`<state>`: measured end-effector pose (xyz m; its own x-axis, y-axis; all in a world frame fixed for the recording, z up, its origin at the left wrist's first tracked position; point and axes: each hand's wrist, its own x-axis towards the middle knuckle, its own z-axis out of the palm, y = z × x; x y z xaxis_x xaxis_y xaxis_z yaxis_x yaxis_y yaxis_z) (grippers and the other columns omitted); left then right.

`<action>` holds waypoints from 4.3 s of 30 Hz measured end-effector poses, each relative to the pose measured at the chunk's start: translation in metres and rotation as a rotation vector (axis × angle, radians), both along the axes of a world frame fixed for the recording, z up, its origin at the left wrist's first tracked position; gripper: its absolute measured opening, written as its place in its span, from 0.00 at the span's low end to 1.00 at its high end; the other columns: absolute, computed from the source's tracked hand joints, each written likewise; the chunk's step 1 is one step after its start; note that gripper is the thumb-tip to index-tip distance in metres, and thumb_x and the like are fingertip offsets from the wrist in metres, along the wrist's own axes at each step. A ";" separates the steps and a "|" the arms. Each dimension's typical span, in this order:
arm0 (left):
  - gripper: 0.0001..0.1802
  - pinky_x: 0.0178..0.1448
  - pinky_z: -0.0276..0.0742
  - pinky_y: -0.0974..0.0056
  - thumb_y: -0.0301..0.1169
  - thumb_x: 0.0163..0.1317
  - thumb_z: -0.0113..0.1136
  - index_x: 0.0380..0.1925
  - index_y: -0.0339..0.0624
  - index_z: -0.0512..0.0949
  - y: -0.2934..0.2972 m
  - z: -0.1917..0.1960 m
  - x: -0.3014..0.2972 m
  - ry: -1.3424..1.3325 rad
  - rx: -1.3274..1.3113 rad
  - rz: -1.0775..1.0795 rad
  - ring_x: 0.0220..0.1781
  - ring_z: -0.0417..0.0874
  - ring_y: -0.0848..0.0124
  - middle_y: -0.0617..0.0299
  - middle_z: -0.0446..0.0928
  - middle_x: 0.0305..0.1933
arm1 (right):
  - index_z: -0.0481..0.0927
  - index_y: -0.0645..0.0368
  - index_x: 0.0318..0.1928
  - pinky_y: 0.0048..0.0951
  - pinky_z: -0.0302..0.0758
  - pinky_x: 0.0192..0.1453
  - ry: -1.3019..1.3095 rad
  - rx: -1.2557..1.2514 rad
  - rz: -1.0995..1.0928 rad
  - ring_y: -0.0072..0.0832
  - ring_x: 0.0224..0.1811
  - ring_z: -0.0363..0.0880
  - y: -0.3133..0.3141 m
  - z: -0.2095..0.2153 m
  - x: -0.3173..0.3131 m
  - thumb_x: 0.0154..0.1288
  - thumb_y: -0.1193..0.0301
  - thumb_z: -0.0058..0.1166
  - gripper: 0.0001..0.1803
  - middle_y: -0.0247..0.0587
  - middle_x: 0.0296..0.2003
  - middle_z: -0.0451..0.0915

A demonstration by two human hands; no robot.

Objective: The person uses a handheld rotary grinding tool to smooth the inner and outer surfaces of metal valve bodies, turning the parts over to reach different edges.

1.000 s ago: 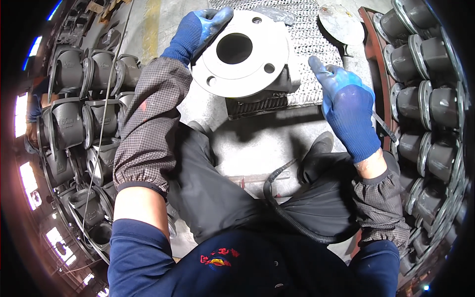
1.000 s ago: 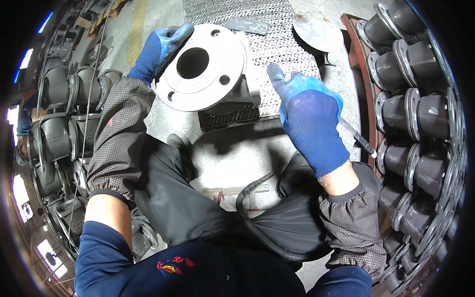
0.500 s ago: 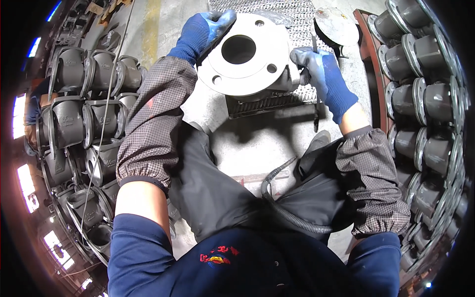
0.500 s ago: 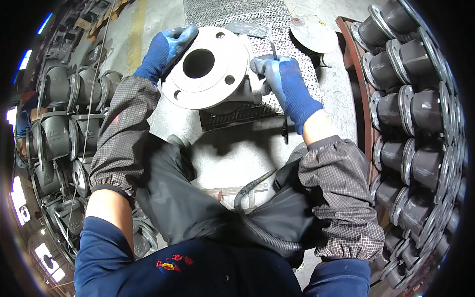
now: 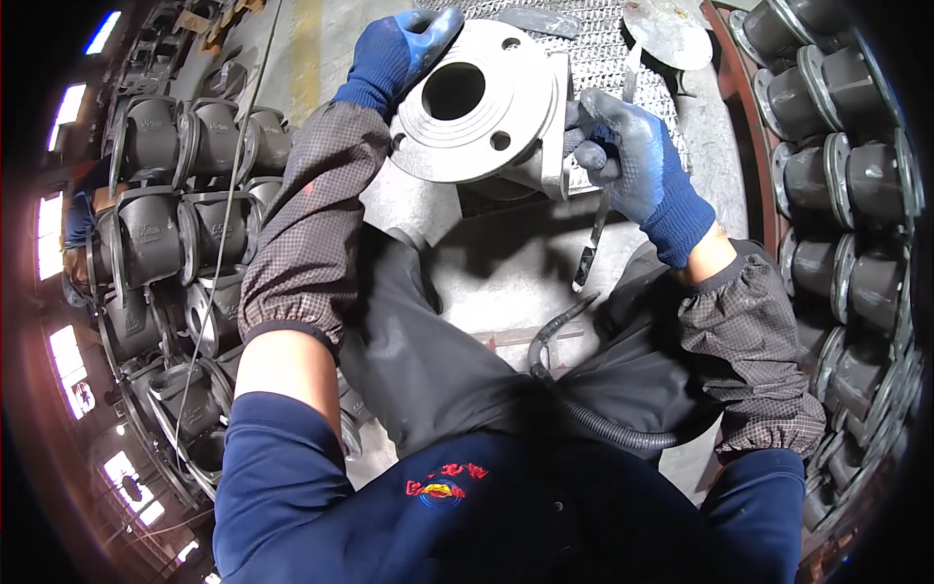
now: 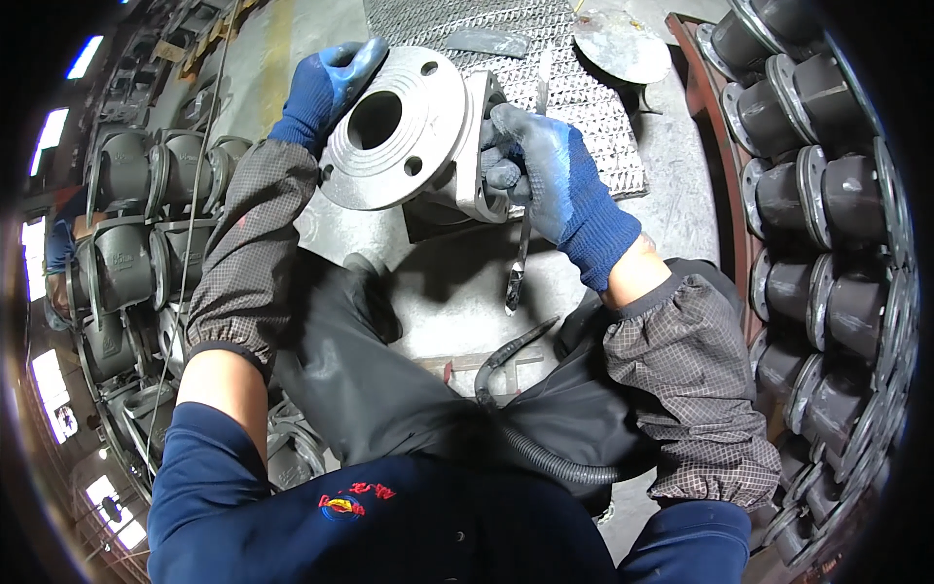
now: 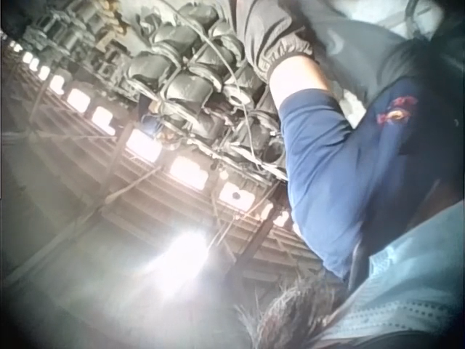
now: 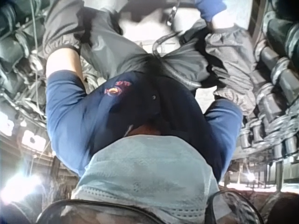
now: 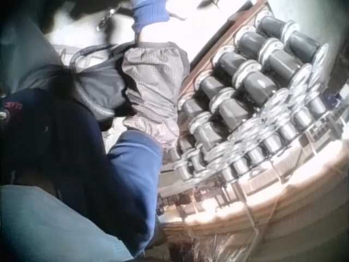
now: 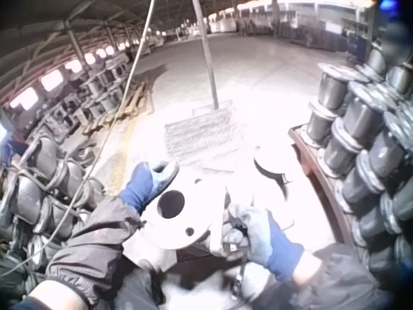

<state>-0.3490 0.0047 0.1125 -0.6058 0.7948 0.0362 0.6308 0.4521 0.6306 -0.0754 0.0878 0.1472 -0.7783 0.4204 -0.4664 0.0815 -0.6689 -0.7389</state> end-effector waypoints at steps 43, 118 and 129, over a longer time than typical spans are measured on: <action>0.08 0.35 0.74 0.68 0.27 0.59 0.57 0.32 0.31 0.74 -0.101 -0.013 0.329 -1.309 0.315 -0.124 0.34 0.79 0.71 0.56 0.77 0.30 | 0.81 0.69 0.32 0.39 0.75 0.44 -0.592 1.377 1.040 0.44 0.38 0.81 -0.018 -0.032 0.079 0.58 0.55 0.46 0.25 0.59 0.31 0.80; 0.11 0.36 0.71 0.75 0.25 0.65 0.47 0.44 0.33 0.73 -0.037 -0.027 0.275 -1.024 0.765 -0.233 0.31 0.73 0.78 0.64 0.75 0.36 | 0.74 0.70 0.44 0.14 0.71 0.19 0.020 0.415 0.523 0.22 0.26 0.81 0.001 0.019 0.121 0.66 0.61 0.46 0.20 0.45 0.35 0.79; 0.13 0.34 0.66 0.76 0.33 0.68 0.44 0.37 0.32 0.71 -0.029 -0.023 0.277 -1.142 0.538 -0.128 0.29 0.66 0.80 0.66 0.69 0.32 | 0.78 0.66 0.38 0.15 0.64 0.14 -0.256 0.487 0.450 0.15 0.12 0.71 -0.003 0.025 0.108 0.64 0.64 0.48 0.16 0.36 0.16 0.76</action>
